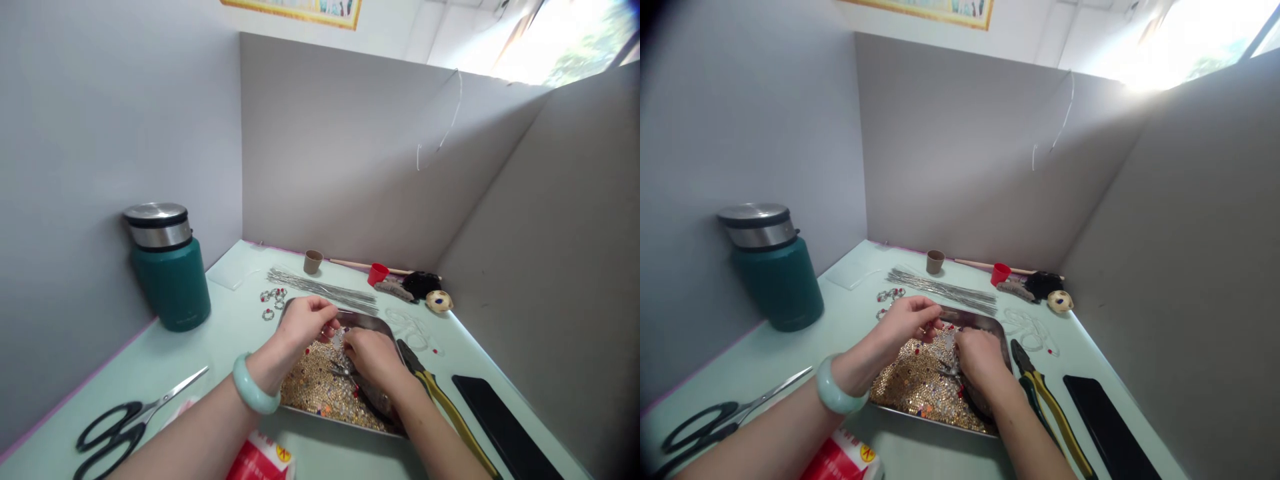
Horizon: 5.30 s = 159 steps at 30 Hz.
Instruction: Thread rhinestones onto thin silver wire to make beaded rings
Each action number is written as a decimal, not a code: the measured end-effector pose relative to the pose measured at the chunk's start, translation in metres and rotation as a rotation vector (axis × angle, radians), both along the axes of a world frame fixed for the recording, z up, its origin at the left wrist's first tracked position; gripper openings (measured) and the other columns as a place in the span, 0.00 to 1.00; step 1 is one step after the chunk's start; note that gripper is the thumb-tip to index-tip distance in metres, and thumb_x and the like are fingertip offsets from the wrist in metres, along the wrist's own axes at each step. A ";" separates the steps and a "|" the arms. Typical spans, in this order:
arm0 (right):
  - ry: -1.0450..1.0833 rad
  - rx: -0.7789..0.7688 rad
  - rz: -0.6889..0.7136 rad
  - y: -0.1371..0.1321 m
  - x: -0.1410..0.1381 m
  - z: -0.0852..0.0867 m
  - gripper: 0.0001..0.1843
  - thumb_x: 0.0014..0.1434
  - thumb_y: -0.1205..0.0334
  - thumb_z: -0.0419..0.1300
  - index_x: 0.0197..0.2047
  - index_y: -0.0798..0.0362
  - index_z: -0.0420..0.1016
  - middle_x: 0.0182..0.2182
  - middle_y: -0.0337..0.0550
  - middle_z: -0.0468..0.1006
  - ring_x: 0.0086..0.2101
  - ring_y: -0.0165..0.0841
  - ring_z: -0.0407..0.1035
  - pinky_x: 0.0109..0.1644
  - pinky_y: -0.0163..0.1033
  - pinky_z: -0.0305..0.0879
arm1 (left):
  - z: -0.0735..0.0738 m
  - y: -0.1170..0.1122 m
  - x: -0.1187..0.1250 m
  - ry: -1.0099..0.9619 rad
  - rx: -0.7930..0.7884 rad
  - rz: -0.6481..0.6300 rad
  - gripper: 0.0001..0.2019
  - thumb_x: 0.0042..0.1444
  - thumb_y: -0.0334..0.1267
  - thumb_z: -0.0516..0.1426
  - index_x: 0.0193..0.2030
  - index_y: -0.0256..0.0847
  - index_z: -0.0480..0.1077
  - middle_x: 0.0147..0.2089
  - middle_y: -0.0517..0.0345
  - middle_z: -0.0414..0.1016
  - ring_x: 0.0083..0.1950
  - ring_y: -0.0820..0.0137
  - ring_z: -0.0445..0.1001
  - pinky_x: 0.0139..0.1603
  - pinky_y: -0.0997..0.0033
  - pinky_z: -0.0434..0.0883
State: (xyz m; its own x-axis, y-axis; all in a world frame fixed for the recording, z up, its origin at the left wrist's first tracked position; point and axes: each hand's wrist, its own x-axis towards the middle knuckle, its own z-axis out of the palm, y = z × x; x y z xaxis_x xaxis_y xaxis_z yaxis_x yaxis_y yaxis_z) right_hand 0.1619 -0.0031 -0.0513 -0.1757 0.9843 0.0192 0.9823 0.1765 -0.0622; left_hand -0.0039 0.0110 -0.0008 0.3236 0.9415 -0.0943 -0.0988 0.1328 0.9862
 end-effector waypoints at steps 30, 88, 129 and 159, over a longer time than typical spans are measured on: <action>1.857 -0.106 0.023 0.000 0.012 0.025 0.10 0.52 0.57 0.64 0.34 0.55 0.73 0.26 0.37 0.69 0.20 0.21 0.57 0.21 0.28 0.50 | -0.002 -0.006 0.006 0.176 0.076 -0.223 0.09 0.50 0.40 0.57 0.25 0.36 0.67 0.22 0.56 0.71 0.19 0.76 0.64 0.22 0.74 0.62; 1.709 -0.005 0.075 -0.007 0.010 0.031 0.07 0.52 0.61 0.63 0.35 0.52 0.73 0.19 0.33 0.65 0.21 0.25 0.56 0.25 0.31 0.49 | -0.001 -0.008 0.004 -0.015 0.060 -0.259 0.09 0.52 0.41 0.57 0.31 0.36 0.66 0.28 0.58 0.69 0.22 0.78 0.60 0.22 0.76 0.55; 1.004 0.524 0.274 -0.022 -0.011 0.029 0.08 0.58 0.67 0.56 0.36 0.47 0.76 0.30 0.42 0.74 0.31 0.35 0.66 0.36 0.40 0.60 | -0.003 -0.006 0.001 -0.156 -0.027 -0.200 0.10 0.52 0.41 0.58 0.28 0.35 0.69 0.27 0.57 0.69 0.23 0.79 0.62 0.25 0.75 0.57; 0.471 0.821 0.332 -0.023 -0.001 0.043 0.07 0.55 0.70 0.59 0.34 0.49 0.75 0.39 0.44 0.72 0.43 0.40 0.62 0.48 0.51 0.57 | 0.000 -0.006 -0.002 0.761 0.794 -0.060 0.12 0.55 0.33 0.49 0.22 0.40 0.66 0.21 0.59 0.66 0.24 0.72 0.61 0.26 0.71 0.53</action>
